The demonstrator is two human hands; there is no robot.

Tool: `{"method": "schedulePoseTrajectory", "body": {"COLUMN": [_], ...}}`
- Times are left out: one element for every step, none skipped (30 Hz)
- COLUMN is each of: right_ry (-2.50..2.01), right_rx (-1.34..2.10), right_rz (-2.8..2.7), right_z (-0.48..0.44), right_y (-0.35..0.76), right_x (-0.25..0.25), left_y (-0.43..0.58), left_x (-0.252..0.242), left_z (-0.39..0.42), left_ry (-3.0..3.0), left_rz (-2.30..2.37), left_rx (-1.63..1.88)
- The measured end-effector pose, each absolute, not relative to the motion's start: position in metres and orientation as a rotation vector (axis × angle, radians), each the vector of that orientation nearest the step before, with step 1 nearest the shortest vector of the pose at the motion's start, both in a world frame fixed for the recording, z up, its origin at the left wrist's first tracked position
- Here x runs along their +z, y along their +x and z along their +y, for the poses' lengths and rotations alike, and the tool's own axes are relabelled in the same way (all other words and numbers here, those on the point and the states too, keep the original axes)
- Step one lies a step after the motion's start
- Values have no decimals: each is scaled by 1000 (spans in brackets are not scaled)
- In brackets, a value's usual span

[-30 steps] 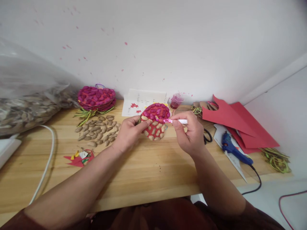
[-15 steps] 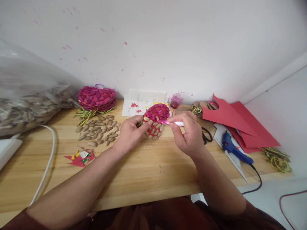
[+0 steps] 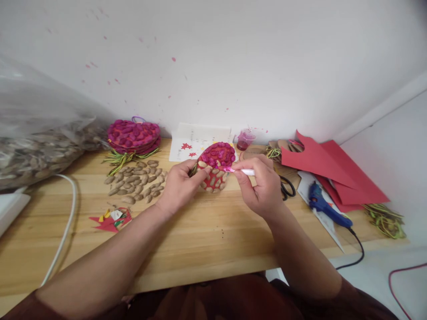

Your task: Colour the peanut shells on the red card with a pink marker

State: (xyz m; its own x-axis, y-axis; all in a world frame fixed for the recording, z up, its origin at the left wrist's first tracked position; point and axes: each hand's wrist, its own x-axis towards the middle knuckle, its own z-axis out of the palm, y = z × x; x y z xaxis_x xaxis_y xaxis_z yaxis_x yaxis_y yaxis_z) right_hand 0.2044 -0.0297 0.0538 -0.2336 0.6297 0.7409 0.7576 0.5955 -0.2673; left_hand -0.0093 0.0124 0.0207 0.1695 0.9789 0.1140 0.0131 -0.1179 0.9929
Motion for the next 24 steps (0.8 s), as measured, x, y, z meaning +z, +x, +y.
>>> {"method": "schedulePoseTrajectory", "body": {"right_ry": [-1108,-1107,-1104,-1101,-1097,-1095,-1093,-1094,-1098,-1105,-1114,-1122,-1128,-1134,-1136,-1138,-1139,-1136,-1130,-1124,-1119,-1116,-1116,-1119], "right_rx": [-181,-178,-177,-172,-161,-142,-116,-85,-54,-28,-9,2,10,14,15,19,31,54,89,131,164,182,182,169], "right_rz": [-1943,-1935,-1923,-1909,-1887,-1862,-1836,-1812,-1794,-1782,-1774,-1767,-1757,-1750,-1746,-1744,-1739,-1728,-1710,-1688,-1672,-1668,-1673,-1683], "right_z": [-30,-29,-29,-29,-29,-29,-29,-29,-29,-28,-28,-27,-27,-27,-27,-26,-26,-26,-26,-26,-26,-26,-25,-25], "right_y": [205,206,208,209,210,210,211,211,212,212,212,212,213,214,214,216,217,218,219,219,220,220,220,220], "right_x": [54,55,55,56,56,56,56,56,56,55,55,54,54,53,53,52,52,51,50,50,49,49,48,48], "left_y": [-9,-9,-8,-7,-6,-4,-3,-2,-2,-1,-1,-1,-1,-1,-1,-1,-1,-1,-1,-1,-1,-1,-1,-1], "left_x": [20,19,18,18,18,18,18,19,20,21,23,24,25,26,26,26,26,26,25,25,25,25,26,26], "left_z": [13,14,15,16,17,18,18,18,18,17,17,16,16,16,16,16,16,16,17,17,17,17,17,17], "left_ry": [1371,1342,1292,1223,1148,1074,1010,962,929,909,895,887,879,870,860,849,839,831,825,820,813,803,790,777], "left_rz": [1026,1009,992,978,966,954,942,932,926,921,914,907,899,892,886,883,884,886,886,886,885,884,885,887], "left_rx": [1143,1134,1132,1139,1148,1156,1158,1155,1149,1143,1138,1137,1135,1134,1135,1137,1140,1145,1146,1147,1146,1142,1139,1135]}}
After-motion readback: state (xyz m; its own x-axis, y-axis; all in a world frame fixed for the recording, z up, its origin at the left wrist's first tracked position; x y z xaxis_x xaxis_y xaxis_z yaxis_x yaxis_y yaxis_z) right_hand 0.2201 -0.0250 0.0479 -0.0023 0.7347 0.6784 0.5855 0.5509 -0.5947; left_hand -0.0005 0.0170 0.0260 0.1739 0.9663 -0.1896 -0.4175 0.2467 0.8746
